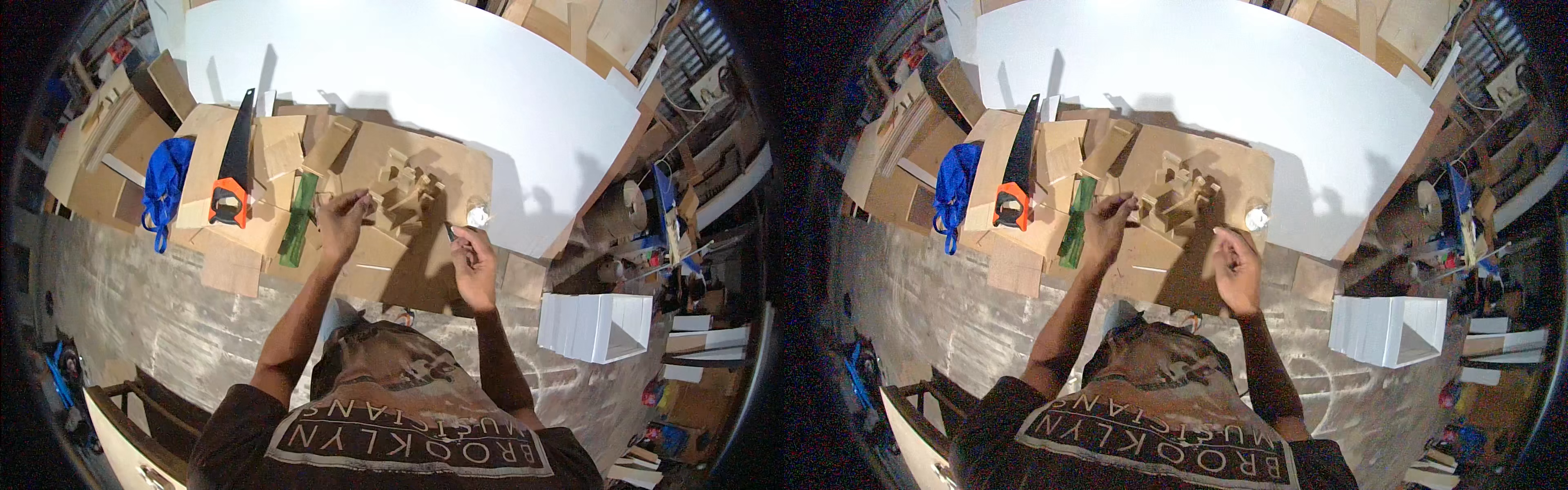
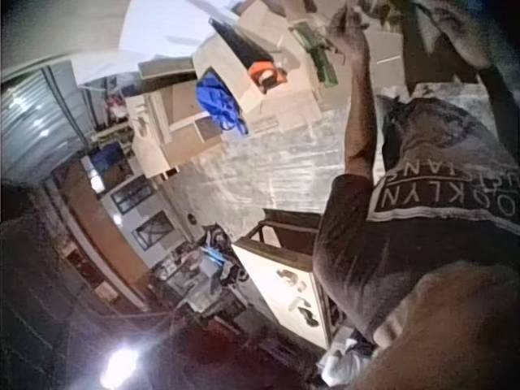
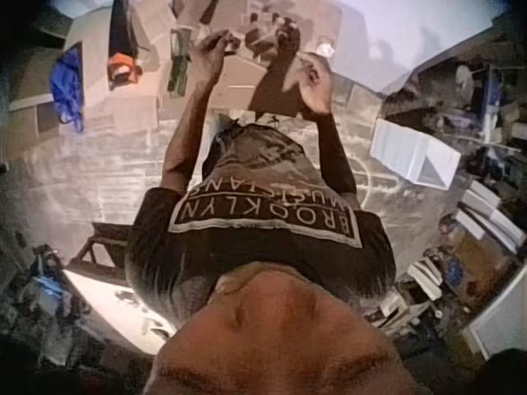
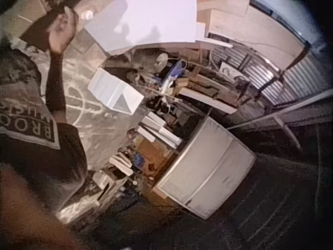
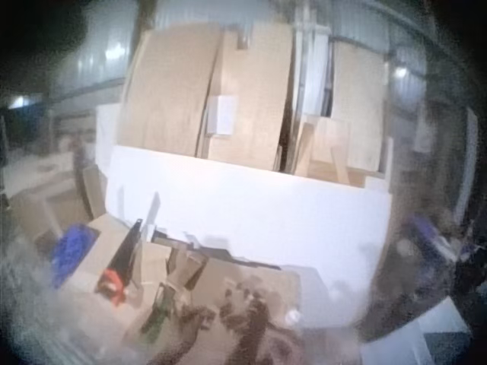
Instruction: The person places small wood blocks into a larger wooden frame, applying glue with a stick and using a small knife to scrape the wood surfaces.
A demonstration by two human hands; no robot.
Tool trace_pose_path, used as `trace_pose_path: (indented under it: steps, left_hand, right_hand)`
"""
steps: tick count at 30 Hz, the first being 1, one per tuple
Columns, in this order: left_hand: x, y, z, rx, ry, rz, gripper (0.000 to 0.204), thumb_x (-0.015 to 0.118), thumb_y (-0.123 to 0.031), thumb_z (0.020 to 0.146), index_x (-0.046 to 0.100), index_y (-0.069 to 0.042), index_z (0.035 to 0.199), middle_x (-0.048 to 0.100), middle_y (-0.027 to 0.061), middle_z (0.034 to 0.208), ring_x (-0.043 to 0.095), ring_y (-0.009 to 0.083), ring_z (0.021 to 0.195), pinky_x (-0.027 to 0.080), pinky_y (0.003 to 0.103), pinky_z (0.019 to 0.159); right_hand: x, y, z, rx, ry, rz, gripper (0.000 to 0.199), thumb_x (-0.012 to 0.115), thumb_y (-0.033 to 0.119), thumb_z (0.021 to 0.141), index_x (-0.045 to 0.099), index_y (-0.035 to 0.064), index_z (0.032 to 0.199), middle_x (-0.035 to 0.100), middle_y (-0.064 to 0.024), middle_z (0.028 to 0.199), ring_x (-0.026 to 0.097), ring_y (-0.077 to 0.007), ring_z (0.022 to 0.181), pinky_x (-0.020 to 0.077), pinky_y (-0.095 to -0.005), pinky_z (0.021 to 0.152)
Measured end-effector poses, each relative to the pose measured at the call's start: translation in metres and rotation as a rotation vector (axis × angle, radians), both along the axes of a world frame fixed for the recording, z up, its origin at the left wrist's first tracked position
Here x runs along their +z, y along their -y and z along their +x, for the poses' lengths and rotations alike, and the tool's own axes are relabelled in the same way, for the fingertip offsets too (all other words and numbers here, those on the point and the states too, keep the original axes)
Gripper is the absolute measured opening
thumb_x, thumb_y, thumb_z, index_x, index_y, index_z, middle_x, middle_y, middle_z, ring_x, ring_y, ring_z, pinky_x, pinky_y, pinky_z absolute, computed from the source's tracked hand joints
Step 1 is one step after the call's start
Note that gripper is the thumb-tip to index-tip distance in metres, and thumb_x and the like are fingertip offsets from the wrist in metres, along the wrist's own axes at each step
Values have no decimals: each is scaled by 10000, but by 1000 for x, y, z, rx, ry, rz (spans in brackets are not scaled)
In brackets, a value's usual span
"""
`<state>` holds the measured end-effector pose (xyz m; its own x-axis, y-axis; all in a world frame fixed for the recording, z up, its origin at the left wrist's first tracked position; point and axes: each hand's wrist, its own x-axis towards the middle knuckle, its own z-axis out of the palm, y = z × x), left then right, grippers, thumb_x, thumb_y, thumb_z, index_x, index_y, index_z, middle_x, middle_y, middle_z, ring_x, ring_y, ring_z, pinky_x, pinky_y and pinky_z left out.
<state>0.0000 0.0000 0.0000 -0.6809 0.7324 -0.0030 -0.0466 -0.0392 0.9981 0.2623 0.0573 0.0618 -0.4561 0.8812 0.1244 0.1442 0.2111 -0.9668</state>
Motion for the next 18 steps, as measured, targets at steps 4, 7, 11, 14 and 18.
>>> trace_pose_path:
  steps: [4,7,11,14,18]
  left_hand:
    - [-11,-30,-44,-47,-187,-15,260,706,-74,886,703,-25,1142,742,112,937,698,156,835,577,310,745]
    - [-35,-62,-81,-120,-284,-20,249,708,-62,880,693,-10,1123,739,115,924,696,159,831,568,308,712]
    - [-81,-105,-121,-239,-386,-22,212,709,-45,867,689,-4,1073,742,132,929,702,170,878,554,320,767]
    - [-104,-127,-129,-284,-485,35,174,709,-40,867,697,6,1035,738,110,943,689,145,900,551,309,797]
    - [-112,-148,-138,-336,-467,131,158,707,-45,857,726,10,1004,747,119,940,704,148,879,547,302,795]
  right_hand:
    - [-1,-8,-3,-57,19,202,357,553,-94,860,639,15,1189,587,-47,998,562,-97,824,470,-222,706]
    - [-3,2,-8,-152,110,230,331,574,-75,873,644,25,1181,591,-50,1002,552,-97,812,467,-223,702]
    - [-19,28,-22,-334,111,119,296,636,-10,898,635,42,1189,600,-69,1077,587,-127,858,481,-241,707]
    - [-18,54,-36,-462,152,53,305,642,-32,875,654,58,1166,597,-85,1162,602,-146,908,506,-261,711]
    - [-18,90,-56,-601,218,11,315,634,-48,863,659,58,1159,599,-84,1172,609,-153,918,510,-266,713]
